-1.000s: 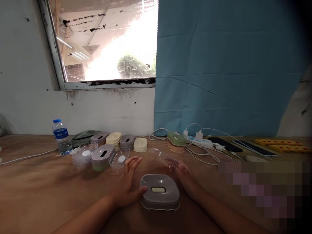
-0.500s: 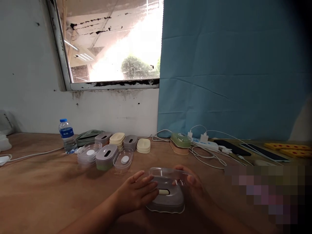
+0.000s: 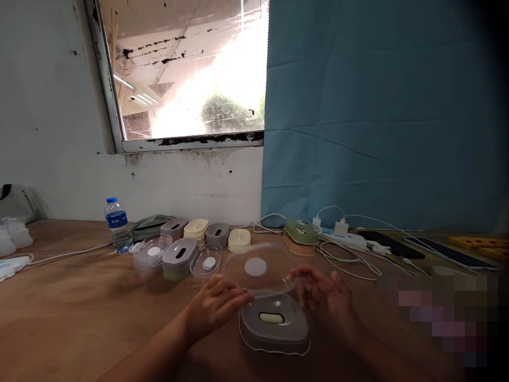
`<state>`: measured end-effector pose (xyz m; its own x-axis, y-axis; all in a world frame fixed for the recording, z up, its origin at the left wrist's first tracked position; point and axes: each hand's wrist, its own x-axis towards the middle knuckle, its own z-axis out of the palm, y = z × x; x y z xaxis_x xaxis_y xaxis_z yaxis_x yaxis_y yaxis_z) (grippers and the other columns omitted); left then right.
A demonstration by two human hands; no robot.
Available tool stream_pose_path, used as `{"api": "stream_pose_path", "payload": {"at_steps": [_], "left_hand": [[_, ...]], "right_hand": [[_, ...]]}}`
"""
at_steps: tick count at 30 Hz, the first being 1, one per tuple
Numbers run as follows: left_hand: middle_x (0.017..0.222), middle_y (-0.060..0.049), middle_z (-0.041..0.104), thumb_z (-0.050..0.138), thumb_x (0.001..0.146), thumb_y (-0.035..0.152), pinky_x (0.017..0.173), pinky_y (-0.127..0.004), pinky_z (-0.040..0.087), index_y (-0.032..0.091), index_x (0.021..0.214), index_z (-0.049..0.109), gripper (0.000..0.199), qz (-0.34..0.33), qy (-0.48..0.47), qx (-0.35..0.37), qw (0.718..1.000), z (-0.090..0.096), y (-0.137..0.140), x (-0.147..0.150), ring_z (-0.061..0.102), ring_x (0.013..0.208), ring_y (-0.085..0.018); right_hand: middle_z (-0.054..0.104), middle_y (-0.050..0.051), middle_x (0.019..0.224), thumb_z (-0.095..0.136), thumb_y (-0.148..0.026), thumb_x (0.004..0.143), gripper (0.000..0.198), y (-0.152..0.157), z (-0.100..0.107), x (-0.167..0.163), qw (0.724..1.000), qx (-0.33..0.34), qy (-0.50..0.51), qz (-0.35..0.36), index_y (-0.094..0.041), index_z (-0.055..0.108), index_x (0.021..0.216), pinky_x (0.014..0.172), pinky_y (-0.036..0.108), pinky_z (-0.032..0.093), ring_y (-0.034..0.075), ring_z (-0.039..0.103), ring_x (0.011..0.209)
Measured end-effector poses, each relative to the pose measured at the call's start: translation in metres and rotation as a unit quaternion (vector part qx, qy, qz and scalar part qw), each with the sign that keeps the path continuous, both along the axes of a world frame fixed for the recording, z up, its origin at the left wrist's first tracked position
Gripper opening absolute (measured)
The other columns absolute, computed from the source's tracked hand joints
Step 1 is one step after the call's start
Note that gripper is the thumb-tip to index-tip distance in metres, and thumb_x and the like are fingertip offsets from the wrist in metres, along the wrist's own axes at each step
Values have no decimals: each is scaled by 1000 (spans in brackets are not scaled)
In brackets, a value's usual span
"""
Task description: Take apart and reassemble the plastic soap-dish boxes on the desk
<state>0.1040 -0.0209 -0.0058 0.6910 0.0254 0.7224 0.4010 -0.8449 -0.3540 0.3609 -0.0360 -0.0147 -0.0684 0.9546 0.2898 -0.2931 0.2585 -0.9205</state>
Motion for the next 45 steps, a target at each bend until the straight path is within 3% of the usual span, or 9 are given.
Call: {"api": "stream_pose_path", "payload": {"at_steps": [6, 12, 17, 21, 25, 30, 34, 38, 45], "left_hand": [[93, -3, 67, 48, 84, 21, 79, -31, 43, 20, 112, 42, 29, 140, -188, -136, 963, -18, 38, -17, 60, 80, -14], [94, -4, 67, 44, 84, 24, 77, -33, 45, 20, 110, 43, 27, 212, -184, -229, 932, -30, 63, -26, 61, 74, -15], [89, -6, 66, 44, 81, 18, 75, -35, 45, 17, 112, 44, 31, 241, -152, -235, 929, -32, 63, -21, 60, 78, -19], [87, -8, 66, 42, 79, 13, 76, -37, 44, 14, 113, 46, 35, 272, -125, -213, 930, -29, 60, -16, 58, 79, -22], [93, -10, 64, 45, 77, 14, 77, -39, 43, 14, 113, 48, 36, 286, -109, -201, 931, -24, 55, -16, 56, 83, -23], [121, -10, 49, 49, 77, 22, 98, -45, 29, 18, 111, 48, 34, 136, -67, -231, 961, -11, 28, -7, 36, 118, -26], [136, -10, 31, 65, 63, 38, 103, -49, 21, 20, 121, 39, 66, -8, 69, -384, 921, -8, 2, 12, 17, 129, -31], [142, -13, 12, 73, 50, 34, 100, -45, 30, 23, 131, 21, 97, -40, 69, -483, 872, -17, -5, 25, 19, 128, -31], [131, -12, 30, 74, 43, 23, 102, -42, 29, 20, 127, 22, 98, -68, -54, -476, 875, -27, 2, 26, 29, 122, -29]], "right_hand": [[54, -1, 61, 45, -51, 75, 36, 12, -15, 10, 992, -13, -83, -89, -18, 56, 66, 40, 21, 27, 10, 46, 44], [52, -2, 59, 49, -41, 74, 27, 14, -22, 9, 985, -20, -147, -83, -17, 51, 61, 45, 22, 32, 11, 46, 49], [50, -2, 58, 50, -40, 75, 27, 11, -20, 11, 982, 6, -181, -60, -18, 51, 60, 53, 24, 36, 13, 46, 54], [56, 4, 81, 52, -41, 74, 24, 3, -8, 16, 932, 142, -332, 27, -19, 57, 82, 72, 31, 41, 20, 52, 78], [42, 12, 124, 65, -41, 61, 60, -5, 1, 19, 867, 220, -433, 112, -21, 47, 115, 96, 41, 30, 30, 36, 117], [39, 10, 130, 74, -39, 51, 87, -9, -2, 17, 838, 179, -498, 133, -23, 36, 127, 98, 43, 29, 31, 36, 119], [45, 10, 125, 74, -37, 50, 88, -8, -7, 14, 846, 171, -495, 103, -24, 35, 128, 94, 42, 35, 30, 43, 113], [43, 10, 127, 74, -35, 48, 90, -7, -13, 14, 843, 202, -493, 78, -23, 35, 129, 95, 42, 34, 31, 41, 115], [36, 8, 132, 74, -42, 49, 90, -6, -11, 13, 808, 209, -549, 54, -30, 36, 129, 94, 43, 36, 33, 39, 116]]}}
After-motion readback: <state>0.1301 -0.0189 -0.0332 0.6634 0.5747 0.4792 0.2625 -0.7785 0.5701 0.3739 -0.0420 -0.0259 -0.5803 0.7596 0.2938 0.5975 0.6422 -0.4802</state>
